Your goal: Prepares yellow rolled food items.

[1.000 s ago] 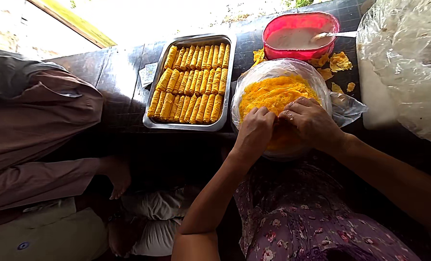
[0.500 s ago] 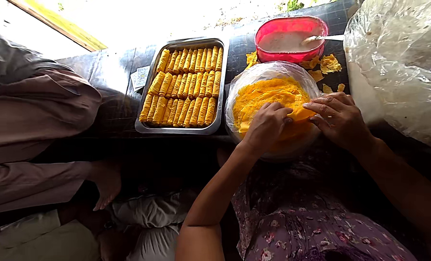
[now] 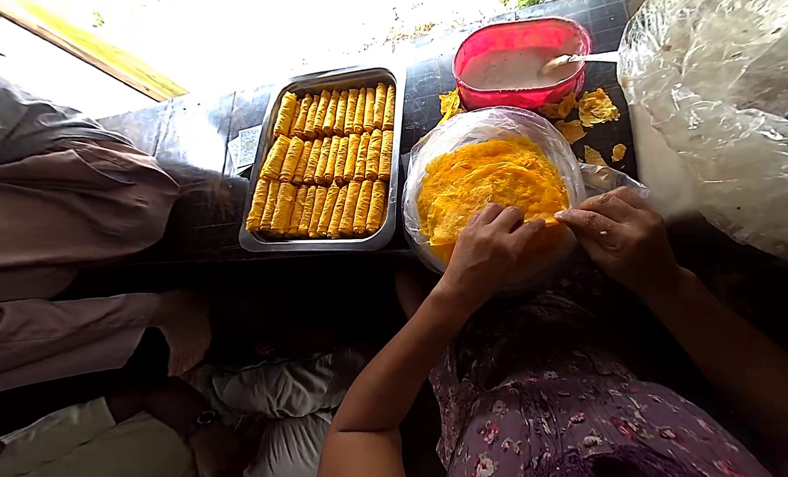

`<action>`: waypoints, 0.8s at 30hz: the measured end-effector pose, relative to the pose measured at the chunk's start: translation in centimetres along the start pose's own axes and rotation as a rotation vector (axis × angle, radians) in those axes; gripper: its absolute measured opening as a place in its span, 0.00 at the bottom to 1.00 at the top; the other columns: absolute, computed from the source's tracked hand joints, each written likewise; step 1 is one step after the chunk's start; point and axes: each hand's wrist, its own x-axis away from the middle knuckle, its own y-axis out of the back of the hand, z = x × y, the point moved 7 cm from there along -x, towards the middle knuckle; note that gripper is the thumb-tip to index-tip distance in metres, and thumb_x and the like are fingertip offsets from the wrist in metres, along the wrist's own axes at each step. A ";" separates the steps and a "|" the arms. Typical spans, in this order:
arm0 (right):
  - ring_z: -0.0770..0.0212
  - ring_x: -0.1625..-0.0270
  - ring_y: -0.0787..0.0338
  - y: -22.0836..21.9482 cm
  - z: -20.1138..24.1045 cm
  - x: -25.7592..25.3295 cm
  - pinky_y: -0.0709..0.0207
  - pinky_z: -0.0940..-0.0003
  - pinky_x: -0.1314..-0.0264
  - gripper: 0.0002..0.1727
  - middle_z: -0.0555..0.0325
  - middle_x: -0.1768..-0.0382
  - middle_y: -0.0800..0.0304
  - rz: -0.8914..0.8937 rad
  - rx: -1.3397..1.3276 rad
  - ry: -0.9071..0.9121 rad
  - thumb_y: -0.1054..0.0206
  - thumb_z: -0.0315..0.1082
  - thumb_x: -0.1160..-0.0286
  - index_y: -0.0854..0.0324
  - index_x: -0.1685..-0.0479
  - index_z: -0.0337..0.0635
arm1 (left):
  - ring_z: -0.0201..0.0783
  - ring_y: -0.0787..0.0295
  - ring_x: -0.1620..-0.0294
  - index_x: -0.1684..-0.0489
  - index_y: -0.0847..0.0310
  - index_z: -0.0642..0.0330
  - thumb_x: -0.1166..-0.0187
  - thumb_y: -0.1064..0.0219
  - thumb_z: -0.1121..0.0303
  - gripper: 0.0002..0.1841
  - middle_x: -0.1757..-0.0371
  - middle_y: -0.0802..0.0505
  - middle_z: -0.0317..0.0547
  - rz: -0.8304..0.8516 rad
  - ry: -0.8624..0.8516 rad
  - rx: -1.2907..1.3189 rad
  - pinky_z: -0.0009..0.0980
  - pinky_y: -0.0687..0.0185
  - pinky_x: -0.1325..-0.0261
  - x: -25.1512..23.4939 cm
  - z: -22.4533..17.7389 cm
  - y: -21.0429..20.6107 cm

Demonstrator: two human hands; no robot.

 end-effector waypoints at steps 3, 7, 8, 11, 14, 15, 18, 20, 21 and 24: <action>0.50 0.57 0.07 0.2 0.7 -0.2 0.16 0.63 0.52 0.10 0.42 0.61 0.07 -0.069 -0.052 -0.094 0.34 0.28 0.23 0.07 0.56 0.35 | 0.49 0.11 0.50 0.52 0.04 0.57 0.24 0.33 0.79 0.12 0.56 0.07 0.50 0.003 -0.018 -0.022 0.39 0.16 0.47 0.1 -0.2 -0.1; 0.50 0.48 0.08 -0.2 2.5 -1.1 0.16 0.67 0.41 0.07 0.39 0.57 0.09 -0.144 -0.110 -0.088 0.34 0.24 0.25 0.10 0.60 0.32 | 0.50 0.10 0.47 0.54 0.05 0.60 0.24 0.34 0.78 0.11 0.54 0.06 0.52 0.009 -0.005 -0.033 0.41 0.16 0.43 0.1 -0.3 -0.2; 0.49 0.45 0.08 -0.4 3.0 -1.4 0.16 0.65 0.38 0.07 0.39 0.55 0.09 -0.145 -0.115 -0.065 0.35 0.23 0.24 0.10 0.60 0.32 | 0.51 0.09 0.46 0.53 0.06 0.62 0.23 0.34 0.78 0.10 0.52 0.06 0.52 0.006 0.006 -0.018 0.41 0.15 0.41 0.1 -0.2 0.0; 0.46 0.42 0.06 -1.2 4.2 -2.1 0.16 0.60 0.35 0.09 0.39 0.51 0.06 -0.106 -0.092 -0.001 0.37 0.22 0.24 0.09 0.60 0.33 | 0.49 0.08 0.48 0.51 0.13 0.67 0.23 0.35 0.78 0.08 0.54 0.05 0.53 -0.026 0.059 0.088 0.38 0.14 0.40 0.3 0.4 0.9; 0.46 0.43 0.06 -2.2 5.0 -2.5 0.17 0.59 0.34 0.11 0.43 0.52 0.04 -0.044 -0.049 0.018 0.39 0.21 0.24 0.09 0.58 0.33 | 0.46 0.08 0.51 0.48 0.18 0.71 0.21 0.36 0.78 0.09 0.53 0.08 0.55 -0.057 0.117 0.209 0.36 0.13 0.42 0.7 1.2 1.9; 0.46 0.44 0.06 -2.4 5.1 -2.6 0.17 0.59 0.34 0.11 0.45 0.53 0.04 -0.030 -0.040 0.006 0.39 0.21 0.23 0.09 0.55 0.34 | 0.45 0.08 0.50 0.48 0.19 0.71 0.21 0.37 0.79 0.09 0.52 0.09 0.56 -0.065 0.126 0.238 0.36 0.13 0.41 0.9 1.6 2.2; 0.44 0.45 0.07 -2.8 5.2 -2.8 0.17 0.57 0.37 0.12 0.45 0.54 0.04 0.029 -0.032 -0.035 0.40 0.21 0.22 0.12 0.48 0.33 | 0.45 0.08 0.46 0.48 0.17 0.72 0.19 0.41 0.80 0.09 0.48 0.08 0.57 -0.070 0.138 0.241 0.36 0.13 0.38 1.3 2.5 3.5; 0.43 0.47 0.07 -2.8 5.2 -3.1 0.16 0.55 0.38 0.12 0.44 0.55 0.05 0.066 -0.026 -0.037 0.41 0.22 0.22 0.13 0.47 0.32 | 0.47 0.08 0.49 0.52 0.14 0.69 0.21 0.41 0.83 0.10 0.52 0.07 0.56 -0.054 0.138 0.173 0.38 0.14 0.40 1.1 3.0 4.4; 0.42 0.47 0.06 -2.8 5.2 -3.3 0.16 0.54 0.38 0.13 0.44 0.55 0.04 0.087 -0.021 -0.033 0.41 0.22 0.21 0.13 0.47 0.32 | 0.48 0.08 0.49 0.53 0.13 0.68 0.22 0.40 0.83 0.10 0.53 0.06 0.55 -0.035 0.131 0.136 0.39 0.14 0.41 0.7 3.2 4.6; 0.43 0.49 0.06 -2.7 5.5 -3.8 0.17 0.54 0.39 0.13 0.45 0.58 0.04 0.127 0.005 -0.006 0.42 0.20 0.22 0.11 0.49 0.31 | 0.51 0.07 0.47 0.54 0.08 0.66 0.22 0.39 0.84 0.12 0.53 0.04 0.54 0.042 0.085 0.118 0.41 0.15 0.39 -1.3 3.9 3.8</action>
